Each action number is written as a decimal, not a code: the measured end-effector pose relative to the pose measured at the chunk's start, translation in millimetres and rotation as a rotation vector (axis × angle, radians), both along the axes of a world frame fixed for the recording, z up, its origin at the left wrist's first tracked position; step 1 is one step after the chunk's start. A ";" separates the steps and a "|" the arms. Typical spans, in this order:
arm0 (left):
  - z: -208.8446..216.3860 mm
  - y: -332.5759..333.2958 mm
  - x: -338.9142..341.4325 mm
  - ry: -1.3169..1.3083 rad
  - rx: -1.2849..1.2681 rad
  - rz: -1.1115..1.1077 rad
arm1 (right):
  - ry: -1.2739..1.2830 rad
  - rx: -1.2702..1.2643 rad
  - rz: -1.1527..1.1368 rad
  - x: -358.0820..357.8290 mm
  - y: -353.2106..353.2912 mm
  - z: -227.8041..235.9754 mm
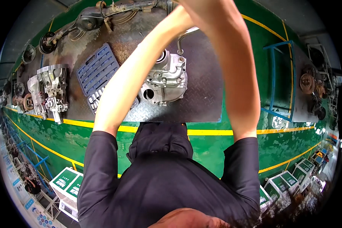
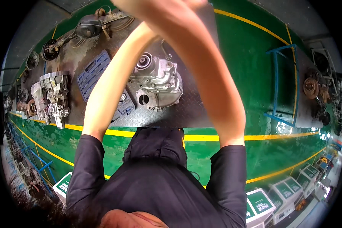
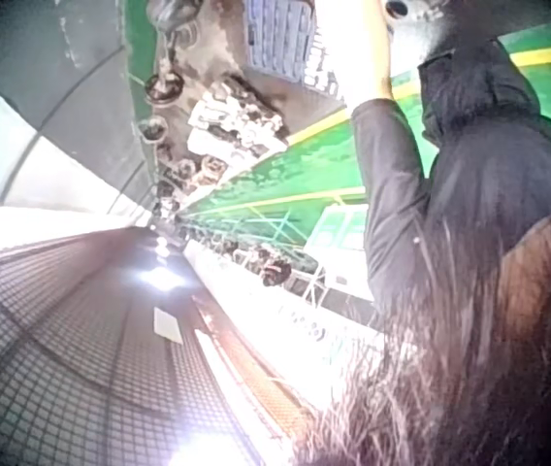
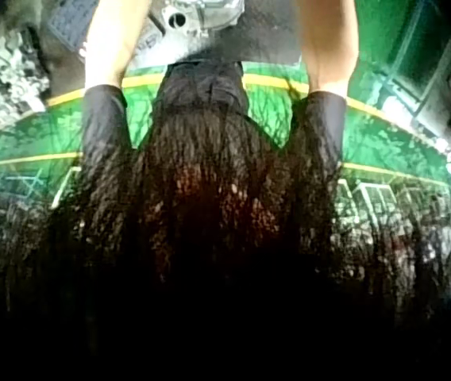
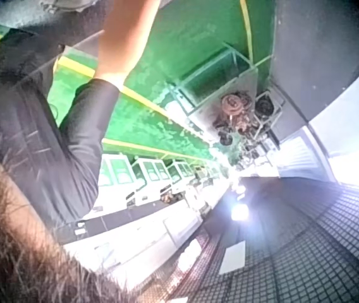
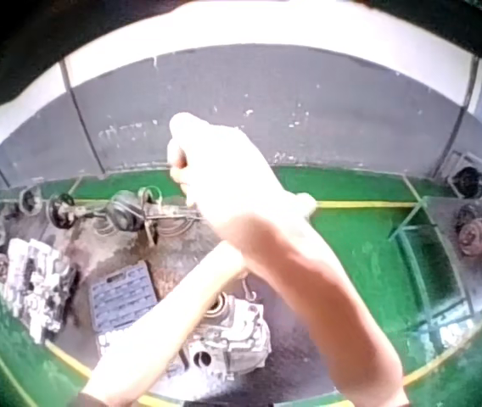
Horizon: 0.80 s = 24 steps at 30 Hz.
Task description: The person disassembles a mechanical component by loosening bolts using a speed handle wrench with a socket, removing a bracket, and unthreading bolts by hand.
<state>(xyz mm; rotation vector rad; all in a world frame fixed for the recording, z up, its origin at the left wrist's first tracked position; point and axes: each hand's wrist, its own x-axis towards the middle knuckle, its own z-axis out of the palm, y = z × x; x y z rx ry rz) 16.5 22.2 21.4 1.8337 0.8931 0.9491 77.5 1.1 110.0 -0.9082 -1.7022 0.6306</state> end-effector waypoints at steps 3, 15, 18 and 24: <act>-21.6 34.7 -23.5 -0.236 0.283 0.240 | 0.083 -0.024 -0.128 -20.2 -1.9 2.5; -2.1 -12.5 -3.9 -0.205 -0.155 -0.270 | 0.169 -0.417 0.001 -2.3 1.3 29.7; -27.7 38.0 -5.9 -0.312 0.044 0.041 | 0.440 -0.586 0.259 10.2 -8.6 38.7; -32.8 12.1 -72.1 -0.173 -0.268 -0.030 | 0.174 -0.276 -0.050 26.0 3.9 35.5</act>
